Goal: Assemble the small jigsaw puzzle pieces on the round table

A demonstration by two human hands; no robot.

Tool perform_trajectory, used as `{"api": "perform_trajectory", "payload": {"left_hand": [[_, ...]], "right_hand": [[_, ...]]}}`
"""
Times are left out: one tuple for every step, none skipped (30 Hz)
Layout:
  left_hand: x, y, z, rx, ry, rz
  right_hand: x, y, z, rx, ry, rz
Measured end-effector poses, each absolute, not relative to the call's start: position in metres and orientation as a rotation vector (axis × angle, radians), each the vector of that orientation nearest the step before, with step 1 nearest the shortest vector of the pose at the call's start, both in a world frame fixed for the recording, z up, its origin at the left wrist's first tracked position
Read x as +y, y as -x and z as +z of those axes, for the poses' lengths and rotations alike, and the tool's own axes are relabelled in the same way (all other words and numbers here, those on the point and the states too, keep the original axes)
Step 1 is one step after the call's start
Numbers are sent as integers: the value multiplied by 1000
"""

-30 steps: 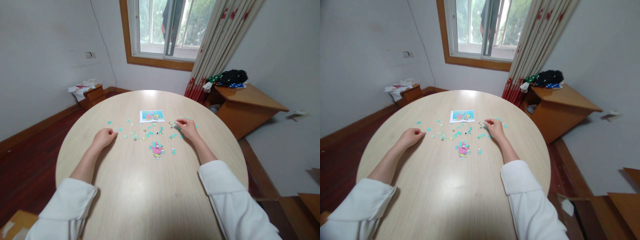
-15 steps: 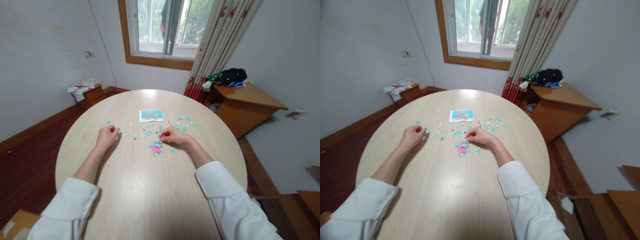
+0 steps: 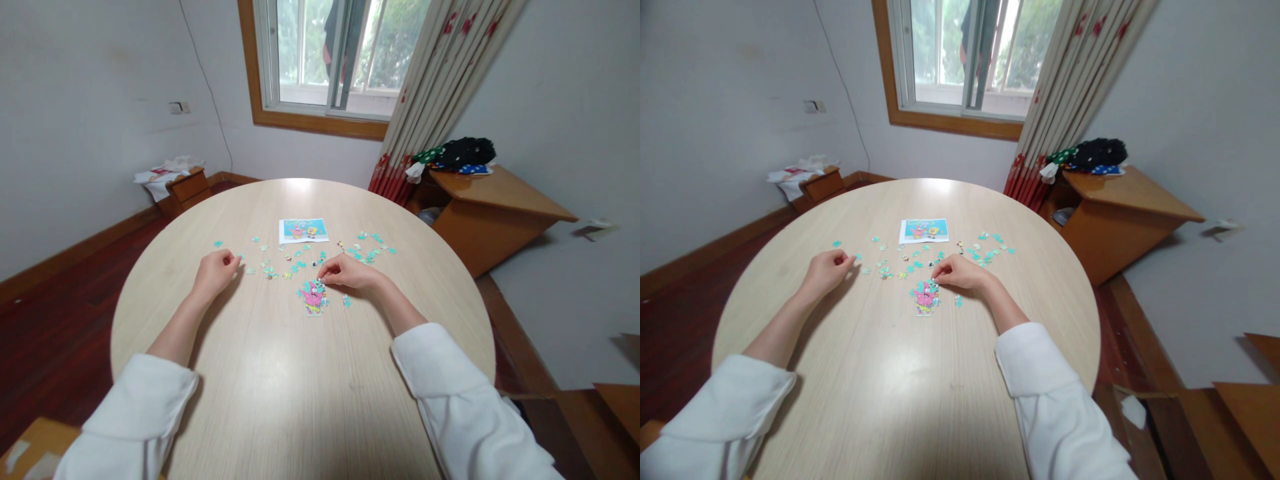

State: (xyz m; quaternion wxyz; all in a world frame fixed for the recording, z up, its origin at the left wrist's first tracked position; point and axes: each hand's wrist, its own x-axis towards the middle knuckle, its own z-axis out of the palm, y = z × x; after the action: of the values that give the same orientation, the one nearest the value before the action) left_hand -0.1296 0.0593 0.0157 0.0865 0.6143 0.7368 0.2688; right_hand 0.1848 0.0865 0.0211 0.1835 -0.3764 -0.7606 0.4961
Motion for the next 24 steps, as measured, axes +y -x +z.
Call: {"api": "perform_trajectory", "payload": {"left_hand": [[60,130,15,2191,-1834,810],[60,130,15,2186,-1839,819],[60,130,14,2182,-1841,827],[60,130,14,2180,-1839,833],[59,130,14,2177,-1836,836],[59,129,14,2174,-1831,839],[59,129,15,2173,-1825,840],[59,128,15,2173,-1820,842],[59,128,16,2173,-1817,846],[59,128,16,2172,-1816,851],[59,127,16,2170,-1816,854],[59,127,16,2169,-1817,858],[59,128,16,2166,-1819,861],[59,128,16,2163,-1821,865],[59,128,15,2159,-1824,869],[59,128,15,2157,-1825,872],[59,129,14,2156,-1825,876],[59,129,14,2155,-1824,878],[59,129,14,2156,-1822,879],[59,128,15,2157,-1821,879],[59,128,15,2158,-1820,877],[59,128,15,2159,-1819,874],[59,127,16,2160,-1818,870],[58,127,16,2162,-1819,868]], "right_hand": [[87,-185,21,-2156,1072,1388],[87,-185,20,-2165,1083,1379],[87,-184,20,-2174,1092,1370],[87,-184,20,-2180,1100,1360],[88,-184,19,-2187,1107,1349],[88,-184,19,-2197,1113,1342],[88,-184,19,-2210,1120,1334],[89,-183,19,-2223,1131,1326],[89,-183,19,-2236,1146,1316],[89,-183,19,-2246,1160,1305],[89,-183,19,-2253,1175,1296],[89,-183,19,-2258,1189,1289],[89,-183,19,-2260,1201,1285],[89,-183,19,-2259,1211,1286],[89,-183,18,-2255,1217,1293],[90,-183,18,-2247,1220,1303],[90,-183,17,-2237,1220,1310],[90,-183,17,-2227,1219,1315],[90,-183,16,-2217,1216,1317],[90,-183,16,-2210,1212,1317],[90,-183,16,-2207,1210,1316],[90,-183,16,-2206,1210,1315],[90,-183,16,-2208,1211,1316],[90,-183,16,-2212,1211,1316]]}}
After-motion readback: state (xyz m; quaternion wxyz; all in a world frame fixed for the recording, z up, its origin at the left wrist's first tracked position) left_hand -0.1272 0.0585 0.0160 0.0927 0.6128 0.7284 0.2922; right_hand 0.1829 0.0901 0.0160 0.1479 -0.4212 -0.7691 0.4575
